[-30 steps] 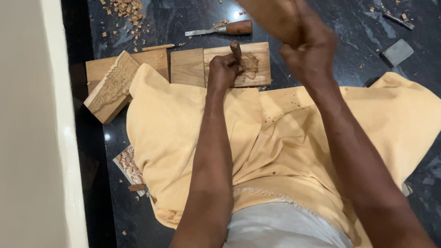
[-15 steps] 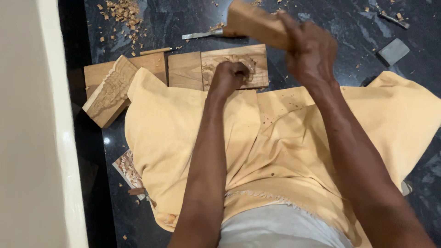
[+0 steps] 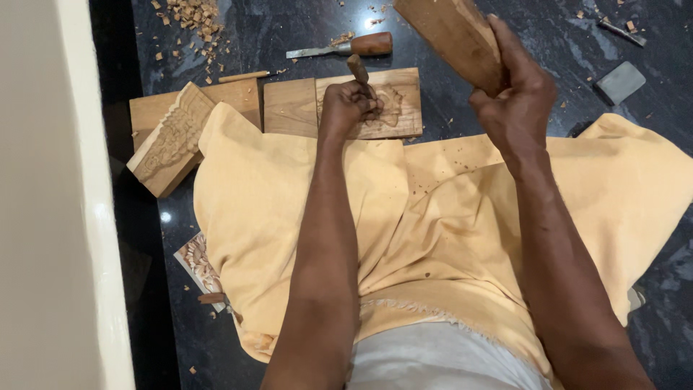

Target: The person carves a floral design into a rectangular wooden block using a chisel and wooden mallet. They repeatedly strike the chisel to remove wood shavings, then switch to a carving knife to refine the details of the design.

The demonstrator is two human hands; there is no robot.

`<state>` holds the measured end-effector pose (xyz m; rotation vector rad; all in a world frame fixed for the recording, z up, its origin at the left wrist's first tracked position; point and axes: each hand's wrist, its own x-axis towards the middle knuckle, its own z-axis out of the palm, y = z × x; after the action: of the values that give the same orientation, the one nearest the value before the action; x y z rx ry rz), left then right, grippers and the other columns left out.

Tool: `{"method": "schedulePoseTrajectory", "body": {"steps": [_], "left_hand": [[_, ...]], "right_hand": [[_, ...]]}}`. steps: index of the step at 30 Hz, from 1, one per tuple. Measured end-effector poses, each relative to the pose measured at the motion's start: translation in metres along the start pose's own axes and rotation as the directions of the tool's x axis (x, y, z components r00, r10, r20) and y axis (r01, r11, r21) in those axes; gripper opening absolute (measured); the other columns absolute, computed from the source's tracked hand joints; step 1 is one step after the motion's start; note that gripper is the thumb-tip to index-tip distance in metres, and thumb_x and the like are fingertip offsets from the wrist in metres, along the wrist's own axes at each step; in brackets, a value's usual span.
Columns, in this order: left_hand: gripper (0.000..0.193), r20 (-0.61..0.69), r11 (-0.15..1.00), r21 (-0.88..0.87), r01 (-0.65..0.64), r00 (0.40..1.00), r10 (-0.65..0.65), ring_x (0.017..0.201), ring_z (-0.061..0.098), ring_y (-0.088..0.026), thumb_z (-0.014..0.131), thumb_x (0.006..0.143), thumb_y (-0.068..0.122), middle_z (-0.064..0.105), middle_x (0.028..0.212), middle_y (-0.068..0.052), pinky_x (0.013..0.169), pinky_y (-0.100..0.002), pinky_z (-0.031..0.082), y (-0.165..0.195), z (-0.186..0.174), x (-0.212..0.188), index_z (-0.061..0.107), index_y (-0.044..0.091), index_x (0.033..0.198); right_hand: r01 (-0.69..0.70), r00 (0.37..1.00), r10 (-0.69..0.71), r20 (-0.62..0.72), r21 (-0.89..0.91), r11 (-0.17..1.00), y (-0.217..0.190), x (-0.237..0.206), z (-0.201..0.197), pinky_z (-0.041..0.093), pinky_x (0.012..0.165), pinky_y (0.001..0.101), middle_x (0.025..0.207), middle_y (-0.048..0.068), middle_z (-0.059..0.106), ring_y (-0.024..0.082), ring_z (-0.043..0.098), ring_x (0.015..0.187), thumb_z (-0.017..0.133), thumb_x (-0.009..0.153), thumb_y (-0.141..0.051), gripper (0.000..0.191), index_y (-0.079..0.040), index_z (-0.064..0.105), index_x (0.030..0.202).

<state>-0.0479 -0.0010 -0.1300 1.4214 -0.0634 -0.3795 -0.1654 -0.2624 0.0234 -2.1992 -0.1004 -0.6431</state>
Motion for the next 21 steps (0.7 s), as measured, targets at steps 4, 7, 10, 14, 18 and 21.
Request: {"method": "schedulePoseTrajectory", "body": {"steps": [4, 7, 10, 14, 18, 21], "left_hand": [[0.019, -0.004, 0.999, 0.045, -0.008, 1.0, 0.008, 0.077, 0.076, -0.019, 0.053, 0.086, -0.019, 0.072, 0.082, -0.014, 0.064, -0.031, 0.062, 0.008, 0.004, -0.003, 0.068, -0.008, 0.088], [0.021, 0.033, 0.992, 0.128, -0.007, 0.999, 0.002, 0.075, 0.075, -0.018, 0.052, 0.086, -0.019, 0.073, 0.08, -0.013, 0.067, -0.03, 0.062, 0.016, 0.006, -0.004, 0.07, -0.008, 0.085], [0.02, 0.069, 0.969, 0.247, -0.002, 0.997, -0.016, 0.075, 0.075, -0.016, 0.055, 0.083, -0.019, 0.073, 0.079, -0.011, 0.066, -0.029, 0.062, 0.024, 0.007, -0.005, 0.071, -0.007, 0.083], [0.018, 0.063, 0.975, 0.22, 0.007, 0.998, -0.021, 0.072, 0.073, -0.014, 0.062, 0.08, -0.02, 0.073, 0.078, -0.009, 0.067, -0.03, 0.062, 0.028, 0.011, -0.007, 0.072, -0.006, 0.082], [0.015, 0.044, 0.944, 0.33, -0.009, 0.999, -0.006, 0.071, 0.072, -0.013, 0.065, 0.08, -0.018, 0.075, 0.077, -0.008, 0.065, -0.029, 0.059, 0.028, 0.012, -0.008, 0.074, -0.005, 0.083], [0.015, 0.053, 0.933, 0.358, -0.045, 0.998, 0.028, 0.071, 0.071, -0.013, 0.065, 0.083, -0.017, 0.075, 0.077, -0.01, 0.065, -0.029, 0.059, 0.026, 0.011, -0.008, 0.075, -0.005, 0.084]], "right_hand": [[0.05, 0.999, -0.05, 0.0, -0.003, 0.999, -0.007, 0.003, 0.0, 0.064, 0.099, 0.0348, 0.14, 0.011, 0.072, 0.025, 0.073, 0.125, 0.071, 0.081, 0.014, 0.083, -0.017, 0.055, 0.156], [0.078, 0.997, -0.078, -0.003, -0.025, 0.997, -0.01, 0.005, 0.003, 0.06, 0.1, 0.0356, 0.142, 0.013, 0.07, 0.027, 0.071, 0.127, 0.074, 0.082, 0.012, 0.083, -0.017, 0.055, 0.158], [0.112, 0.994, -0.112, -0.01, -0.025, 0.993, -0.009, 0.006, 0.009, 0.059, 0.098, 0.0344, 0.143, 0.014, 0.068, 0.028, 0.071, 0.126, 0.076, 0.08, 0.012, 0.084, -0.019, 0.056, 0.155], [0.036, 0.999, -0.032, 0.04, -0.114, 0.993, -0.004, 0.01, 0.022, 0.062, 0.079, 0.0302, 0.112, 0.003, 0.074, 0.017, 0.07, 0.085, 0.072, 0.085, 0.01, 0.079, -0.024, 0.057, 0.156], [0.388, 0.922, -0.319, 0.221, -0.544, 0.744, 0.004, 0.017, 0.029, 0.052, 0.061, 0.0375, 0.084, 0.003, 0.06, 0.019, 0.058, 0.071, 0.081, 0.086, -0.001, 0.071, -0.028, 0.065, 0.15], [0.355, 0.935, -0.313, 0.167, -0.455, 0.817, 0.008, 0.014, 0.033, 0.051, 0.063, 0.0386, 0.086, 0.003, 0.059, 0.022, 0.059, 0.074, 0.079, 0.088, 0.0, 0.072, -0.027, 0.063, 0.153]]}}
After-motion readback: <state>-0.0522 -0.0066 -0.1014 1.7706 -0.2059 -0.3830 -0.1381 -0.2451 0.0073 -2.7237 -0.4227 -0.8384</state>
